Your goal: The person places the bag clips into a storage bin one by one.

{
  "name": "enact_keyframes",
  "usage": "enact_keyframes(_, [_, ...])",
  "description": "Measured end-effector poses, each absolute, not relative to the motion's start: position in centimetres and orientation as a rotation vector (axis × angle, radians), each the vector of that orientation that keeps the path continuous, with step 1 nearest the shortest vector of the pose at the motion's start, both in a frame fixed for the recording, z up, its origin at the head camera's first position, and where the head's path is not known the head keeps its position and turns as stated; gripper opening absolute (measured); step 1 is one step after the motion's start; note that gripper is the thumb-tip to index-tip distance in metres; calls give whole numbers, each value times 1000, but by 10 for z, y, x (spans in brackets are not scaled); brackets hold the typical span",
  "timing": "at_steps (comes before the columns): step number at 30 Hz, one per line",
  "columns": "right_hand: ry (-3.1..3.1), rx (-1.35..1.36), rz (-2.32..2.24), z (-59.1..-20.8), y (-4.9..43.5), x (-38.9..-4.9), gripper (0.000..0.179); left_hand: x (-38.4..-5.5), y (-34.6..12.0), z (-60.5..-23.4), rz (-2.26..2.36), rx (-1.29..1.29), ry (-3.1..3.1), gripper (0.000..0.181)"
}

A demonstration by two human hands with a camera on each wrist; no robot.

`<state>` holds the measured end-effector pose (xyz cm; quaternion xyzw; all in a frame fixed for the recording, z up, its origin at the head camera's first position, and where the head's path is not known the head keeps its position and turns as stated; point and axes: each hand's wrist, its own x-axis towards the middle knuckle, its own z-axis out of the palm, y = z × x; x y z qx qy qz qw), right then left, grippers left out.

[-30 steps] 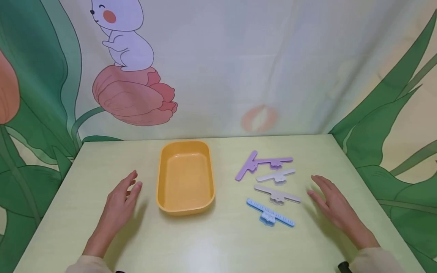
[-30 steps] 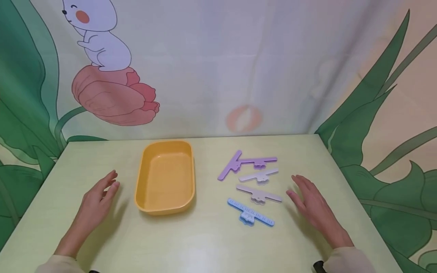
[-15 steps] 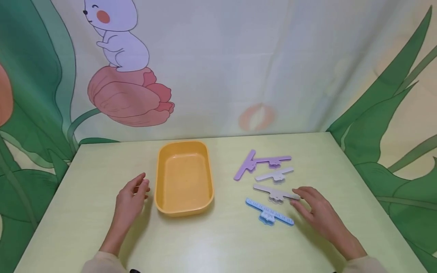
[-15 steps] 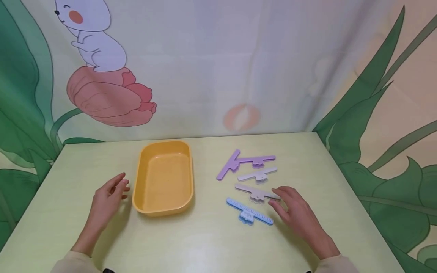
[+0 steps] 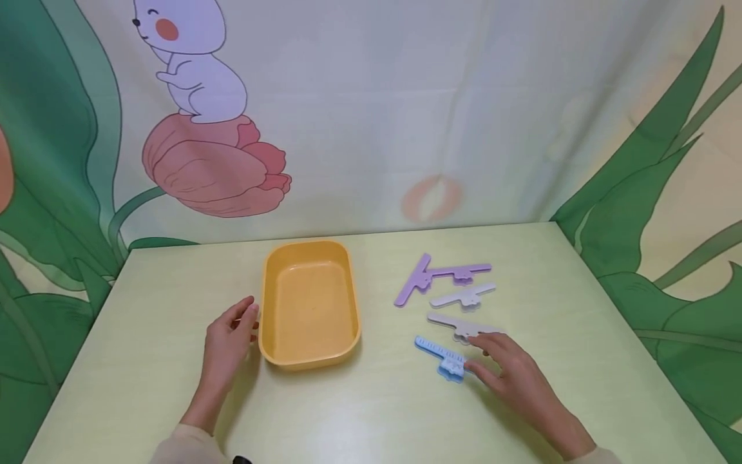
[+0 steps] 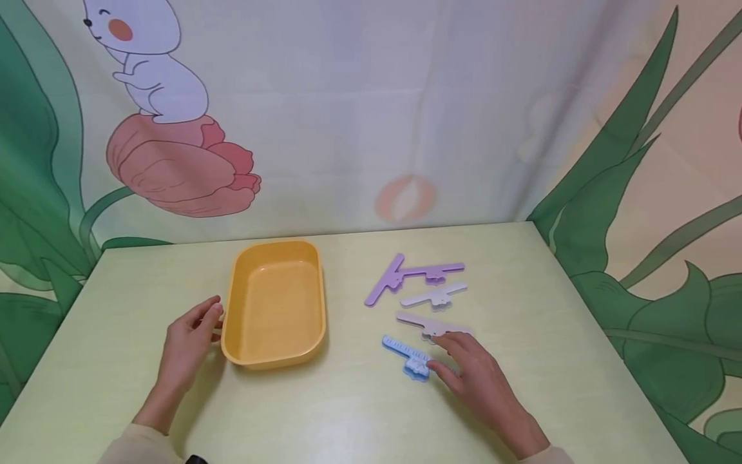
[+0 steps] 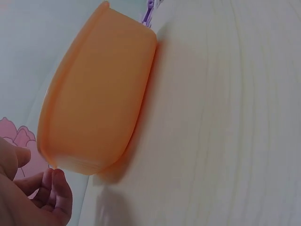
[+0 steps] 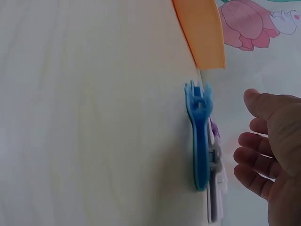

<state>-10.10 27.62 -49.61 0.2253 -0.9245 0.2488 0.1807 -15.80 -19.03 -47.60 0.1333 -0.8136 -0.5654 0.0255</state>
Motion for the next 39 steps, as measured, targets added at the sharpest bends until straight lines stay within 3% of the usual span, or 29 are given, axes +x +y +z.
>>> enact_keyframes(39, [-2767, 466, 677, -511, 243, -95, 36, -166, -179, -481, -1777, 530, -2530, 50])
